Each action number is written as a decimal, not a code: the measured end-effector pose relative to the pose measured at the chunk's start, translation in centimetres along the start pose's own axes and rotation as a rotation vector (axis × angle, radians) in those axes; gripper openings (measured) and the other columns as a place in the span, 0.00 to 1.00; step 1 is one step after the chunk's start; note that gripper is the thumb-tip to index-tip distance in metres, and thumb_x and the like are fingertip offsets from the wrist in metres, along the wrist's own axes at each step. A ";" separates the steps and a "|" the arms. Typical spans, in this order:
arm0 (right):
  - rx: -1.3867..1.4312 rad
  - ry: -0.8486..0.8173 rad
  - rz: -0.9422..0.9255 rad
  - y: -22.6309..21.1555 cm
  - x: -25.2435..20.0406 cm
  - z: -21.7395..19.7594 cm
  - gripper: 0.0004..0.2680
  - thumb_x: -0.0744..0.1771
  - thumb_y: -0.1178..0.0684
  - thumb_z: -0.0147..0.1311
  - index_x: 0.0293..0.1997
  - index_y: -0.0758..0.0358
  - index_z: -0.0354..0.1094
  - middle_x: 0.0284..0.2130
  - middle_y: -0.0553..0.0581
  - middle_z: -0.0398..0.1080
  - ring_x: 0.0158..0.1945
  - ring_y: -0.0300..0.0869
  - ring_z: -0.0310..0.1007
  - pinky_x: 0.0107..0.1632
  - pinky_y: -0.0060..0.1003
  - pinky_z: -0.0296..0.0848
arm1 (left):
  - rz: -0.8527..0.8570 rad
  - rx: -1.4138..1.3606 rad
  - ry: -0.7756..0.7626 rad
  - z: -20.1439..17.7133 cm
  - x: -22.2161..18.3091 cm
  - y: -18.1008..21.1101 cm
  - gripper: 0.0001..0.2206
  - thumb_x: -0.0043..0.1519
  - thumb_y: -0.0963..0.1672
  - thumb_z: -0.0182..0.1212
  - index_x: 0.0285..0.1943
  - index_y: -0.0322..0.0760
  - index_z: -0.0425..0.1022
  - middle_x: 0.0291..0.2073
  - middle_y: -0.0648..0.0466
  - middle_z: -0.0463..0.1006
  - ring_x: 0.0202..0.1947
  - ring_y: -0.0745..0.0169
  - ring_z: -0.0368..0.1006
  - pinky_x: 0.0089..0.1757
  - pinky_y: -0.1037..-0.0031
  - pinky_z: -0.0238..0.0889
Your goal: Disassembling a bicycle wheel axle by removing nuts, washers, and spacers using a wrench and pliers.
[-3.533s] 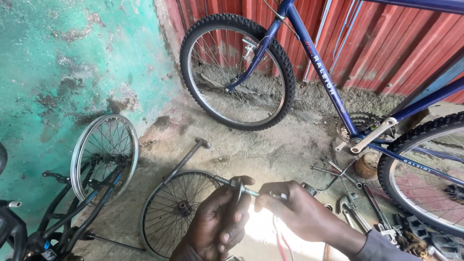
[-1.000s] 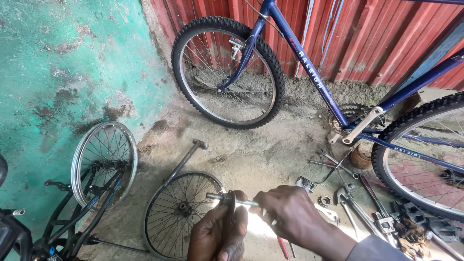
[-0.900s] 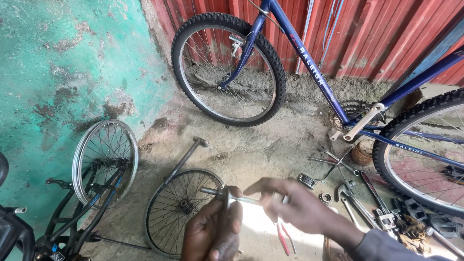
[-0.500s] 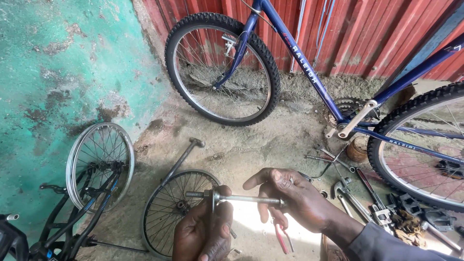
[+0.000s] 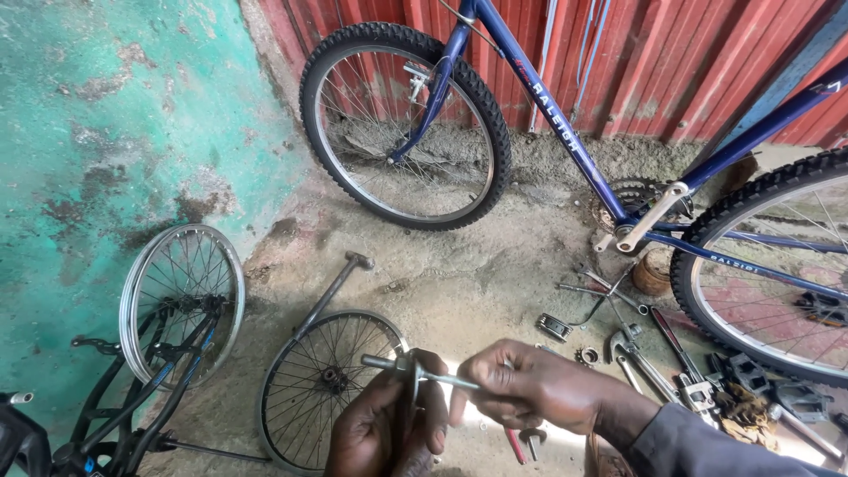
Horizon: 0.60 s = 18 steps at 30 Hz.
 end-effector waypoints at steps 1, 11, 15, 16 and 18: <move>-0.079 0.043 0.037 0.3 0.1 0.2 0.15 0.71 0.45 0.47 0.39 0.71 0.74 0.14 0.48 0.58 0.16 0.34 0.54 0.19 0.31 0.54 | -0.010 0.060 -0.017 0.4 0.0 0.2 0.19 0.70 0.46 0.39 0.52 0.21 0.70 0.22 0.45 0.74 0.22 0.61 0.71 0.32 0.71 0.61; -1.152 0.428 -0.373 0.0 0.2 2.3 0.13 0.68 0.41 0.51 0.30 0.54 0.76 0.13 0.46 0.65 0.17 0.38 0.64 0.39 0.37 0.71 | -0.143 -0.357 -0.011 -1.5 -1.2 -0.7 0.22 0.72 0.45 0.34 0.69 0.21 0.56 0.30 0.38 0.74 0.12 0.65 0.69 0.16 0.84 0.63; -1.326 0.463 -0.468 0.6 1.4 1.7 0.16 0.69 0.40 0.44 0.24 0.53 0.73 0.07 0.43 0.60 0.09 0.37 0.61 0.14 0.36 0.63 | -0.138 -0.477 -0.050 -2.5 -1.2 -1.6 0.22 0.72 0.44 0.34 0.71 0.21 0.54 0.36 0.34 0.76 0.15 0.60 0.73 0.17 0.82 0.67; -1.366 0.483 -0.554 0.5 1.4 1.9 0.14 0.68 0.43 0.48 0.25 0.54 0.73 0.08 0.43 0.61 0.10 0.36 0.60 0.14 0.35 0.63 | -0.152 -0.497 -0.034 -2.7 -1.3 -1.7 0.21 0.73 0.44 0.33 0.70 0.22 0.55 0.37 0.33 0.76 0.15 0.59 0.73 0.17 0.81 0.68; -1.406 0.501 -0.644 0.5 1.4 1.8 0.12 0.68 0.45 0.52 0.25 0.55 0.73 0.08 0.43 0.62 0.10 0.35 0.59 0.14 0.34 0.63 | -0.166 -0.515 -0.021 -2.7 -1.1 -2.0 0.21 0.73 0.44 0.33 0.70 0.23 0.56 0.37 0.33 0.76 0.15 0.59 0.72 0.17 0.80 0.68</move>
Point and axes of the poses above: each hand's wrist, its own x-axis towards the middle knuckle, its own z-axis out of the palm, y = z × x, the point moved 1 cm from there along x, towards the middle knuckle
